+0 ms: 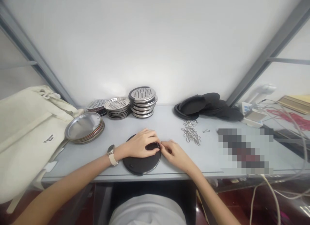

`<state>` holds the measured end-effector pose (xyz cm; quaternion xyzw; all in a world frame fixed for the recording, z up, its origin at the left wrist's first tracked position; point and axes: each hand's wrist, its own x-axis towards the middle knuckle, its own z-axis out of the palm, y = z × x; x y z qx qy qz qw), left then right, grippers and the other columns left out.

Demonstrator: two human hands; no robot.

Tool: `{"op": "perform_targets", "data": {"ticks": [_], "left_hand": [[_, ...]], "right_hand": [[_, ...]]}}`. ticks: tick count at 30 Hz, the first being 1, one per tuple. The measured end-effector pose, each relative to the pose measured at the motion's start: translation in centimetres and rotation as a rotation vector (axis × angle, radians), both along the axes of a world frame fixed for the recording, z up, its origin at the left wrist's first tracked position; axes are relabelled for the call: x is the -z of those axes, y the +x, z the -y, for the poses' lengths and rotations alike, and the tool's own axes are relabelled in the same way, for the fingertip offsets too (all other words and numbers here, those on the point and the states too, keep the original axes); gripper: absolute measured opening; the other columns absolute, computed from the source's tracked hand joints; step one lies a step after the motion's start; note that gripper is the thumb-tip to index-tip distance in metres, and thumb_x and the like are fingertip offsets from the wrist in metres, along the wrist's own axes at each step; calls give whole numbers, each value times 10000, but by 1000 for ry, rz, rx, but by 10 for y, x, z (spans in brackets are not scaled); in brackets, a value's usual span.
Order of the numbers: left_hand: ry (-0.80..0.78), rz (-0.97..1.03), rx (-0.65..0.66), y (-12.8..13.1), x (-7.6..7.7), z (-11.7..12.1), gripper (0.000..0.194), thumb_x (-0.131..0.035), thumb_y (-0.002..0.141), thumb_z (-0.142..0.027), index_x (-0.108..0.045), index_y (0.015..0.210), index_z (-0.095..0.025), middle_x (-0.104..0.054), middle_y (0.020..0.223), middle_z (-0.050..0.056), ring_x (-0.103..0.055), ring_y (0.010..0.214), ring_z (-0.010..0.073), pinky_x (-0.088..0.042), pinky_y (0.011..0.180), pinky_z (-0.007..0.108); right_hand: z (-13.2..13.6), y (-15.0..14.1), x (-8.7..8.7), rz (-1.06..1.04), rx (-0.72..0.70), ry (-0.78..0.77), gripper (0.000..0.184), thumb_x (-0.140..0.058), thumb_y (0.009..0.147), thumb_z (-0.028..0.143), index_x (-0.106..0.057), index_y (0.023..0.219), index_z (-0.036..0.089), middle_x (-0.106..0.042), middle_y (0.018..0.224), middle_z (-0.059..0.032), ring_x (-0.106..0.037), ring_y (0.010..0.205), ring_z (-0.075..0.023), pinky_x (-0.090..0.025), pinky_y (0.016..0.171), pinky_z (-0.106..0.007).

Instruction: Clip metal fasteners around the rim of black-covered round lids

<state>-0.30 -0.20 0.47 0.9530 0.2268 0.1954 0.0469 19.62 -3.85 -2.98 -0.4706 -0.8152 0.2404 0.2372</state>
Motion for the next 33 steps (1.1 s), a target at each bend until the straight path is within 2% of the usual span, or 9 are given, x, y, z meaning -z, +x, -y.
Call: {"op": "perform_targets", "data": {"ticks": [13,33], "left_hand": [[-51,27,-11,0,-2,2,162,-563,825,-310,-530,887,-164,-556,911,54,-532,861,186,-405,845,302],[-116,50,12,0,1,0,162,-563,838,-278,-550,962,-175,-573,920,45,-550,885,182,-422,863,307]], "right_hand": [[0,0,4,9,20,21,330,-344,953,301,-462,663,195,-516,613,12,-484,622,-151,-383,664,-286],[1,1,6,-37,53,9,359,-377,933,301,-400,593,188,-443,578,32,-437,584,-125,-357,599,-260]]}}
